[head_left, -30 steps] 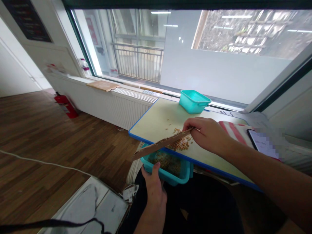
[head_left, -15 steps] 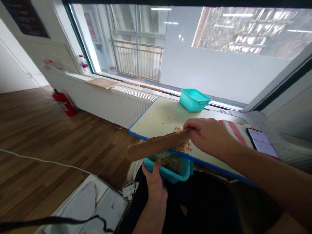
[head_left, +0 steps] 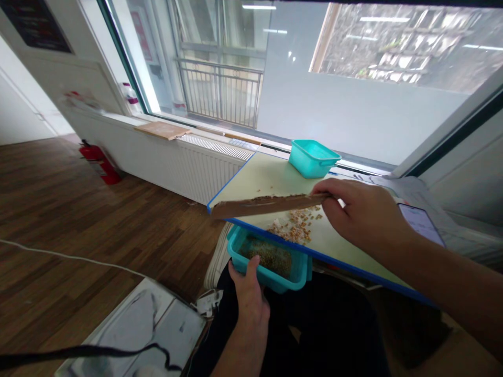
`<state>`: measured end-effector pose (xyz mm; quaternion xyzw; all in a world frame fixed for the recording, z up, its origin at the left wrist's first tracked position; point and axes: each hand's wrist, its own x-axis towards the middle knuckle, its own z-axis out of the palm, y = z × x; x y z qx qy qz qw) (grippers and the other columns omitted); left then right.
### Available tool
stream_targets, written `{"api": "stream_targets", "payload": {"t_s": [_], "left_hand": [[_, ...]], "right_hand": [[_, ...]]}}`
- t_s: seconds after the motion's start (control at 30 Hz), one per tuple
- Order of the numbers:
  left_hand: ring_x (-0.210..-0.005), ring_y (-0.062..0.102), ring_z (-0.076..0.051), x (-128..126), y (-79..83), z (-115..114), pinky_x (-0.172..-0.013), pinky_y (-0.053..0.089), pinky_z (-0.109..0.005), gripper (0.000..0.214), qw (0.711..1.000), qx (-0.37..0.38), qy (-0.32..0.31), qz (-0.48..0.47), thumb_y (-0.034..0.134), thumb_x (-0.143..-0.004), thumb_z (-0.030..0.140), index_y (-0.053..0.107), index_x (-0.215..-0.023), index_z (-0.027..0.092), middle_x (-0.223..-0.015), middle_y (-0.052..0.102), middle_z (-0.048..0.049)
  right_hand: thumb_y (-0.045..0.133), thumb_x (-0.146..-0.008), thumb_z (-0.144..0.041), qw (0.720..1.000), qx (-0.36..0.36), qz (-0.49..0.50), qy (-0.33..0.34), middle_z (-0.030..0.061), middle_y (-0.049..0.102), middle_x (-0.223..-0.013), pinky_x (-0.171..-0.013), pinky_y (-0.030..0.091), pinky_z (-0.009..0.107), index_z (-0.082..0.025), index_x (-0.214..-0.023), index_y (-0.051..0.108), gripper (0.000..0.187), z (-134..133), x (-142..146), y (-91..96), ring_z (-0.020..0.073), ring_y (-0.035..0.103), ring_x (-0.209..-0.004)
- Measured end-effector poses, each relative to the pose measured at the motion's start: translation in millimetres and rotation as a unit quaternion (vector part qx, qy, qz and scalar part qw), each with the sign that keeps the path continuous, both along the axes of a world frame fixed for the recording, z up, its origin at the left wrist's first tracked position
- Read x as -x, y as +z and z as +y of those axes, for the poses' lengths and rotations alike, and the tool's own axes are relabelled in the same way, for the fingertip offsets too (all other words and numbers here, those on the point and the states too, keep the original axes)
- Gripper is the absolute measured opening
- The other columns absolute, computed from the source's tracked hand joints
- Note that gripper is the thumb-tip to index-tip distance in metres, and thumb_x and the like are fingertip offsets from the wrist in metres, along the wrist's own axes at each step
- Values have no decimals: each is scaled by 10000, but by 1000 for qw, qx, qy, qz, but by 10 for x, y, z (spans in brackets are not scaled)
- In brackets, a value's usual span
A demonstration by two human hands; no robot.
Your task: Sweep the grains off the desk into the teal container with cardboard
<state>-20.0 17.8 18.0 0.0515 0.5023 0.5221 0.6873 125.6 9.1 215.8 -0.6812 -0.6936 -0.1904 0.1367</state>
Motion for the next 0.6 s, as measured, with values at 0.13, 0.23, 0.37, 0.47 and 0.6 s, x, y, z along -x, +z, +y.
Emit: {"api": "stream_targets", "payload": {"t_s": [0.13, 0.23, 0.37, 0.47, 0.6], "left_hand": [[-886, 666, -206, 19, 6, 12, -702, 578, -365, 690, 1000, 1, -5, 2, 709, -774, 240, 388, -1378, 339, -1163, 639, -62], [-867, 660, -196, 34, 11, 38, -702, 575, -359, 696, 1000, 2, -4, 6, 707, -774, 242, 381, -1383, 329, -1165, 630, -66], [-850, 654, -189, 45, 19, 53, -689, 570, -349, 649, 1000, 5, -7, 17, 708, -767, 252, 417, -1344, 318, -1157, 626, -60], [-863, 654, -197, 51, 18, 46, -676, 565, -338, 640, 1000, 10, -9, 24, 714, -760, 264, 428, -1330, 314, -1141, 630, -60], [-895, 654, -214, 58, 0, 40, -665, 563, -340, 672, 999, 18, -13, 30, 730, -745, 290, 416, -1338, 317, -1164, 623, -68]], "right_hand": [[386, -895, -280, 991, -3, -111, -76, 90, 736, -976, -639, 438, 356, -221, -1120, 672, 369, -174, -261, 125, 274, 677, -836], [311, -952, -341, 981, 15, -145, -130, 109, 727, -1027, -601, 421, 352, -235, -1240, 603, 423, -257, -454, 174, 273, 670, -845], [241, -989, -363, 965, 88, -109, -222, 87, 722, -860, -571, 379, 343, -248, -1275, 555, 440, -199, -667, 130, 255, 652, -714], [283, -981, -355, 957, 118, -95, -247, 94, 718, -886, -592, 371, 339, -228, -1274, 546, 413, -64, -814, 36, 269, 668, -757], [281, -979, -339, 945, 148, -92, -277, 121, 712, -941, -592, 360, 331, -216, -1213, 562, 386, 106, -951, -77, 277, 677, -781]]}}
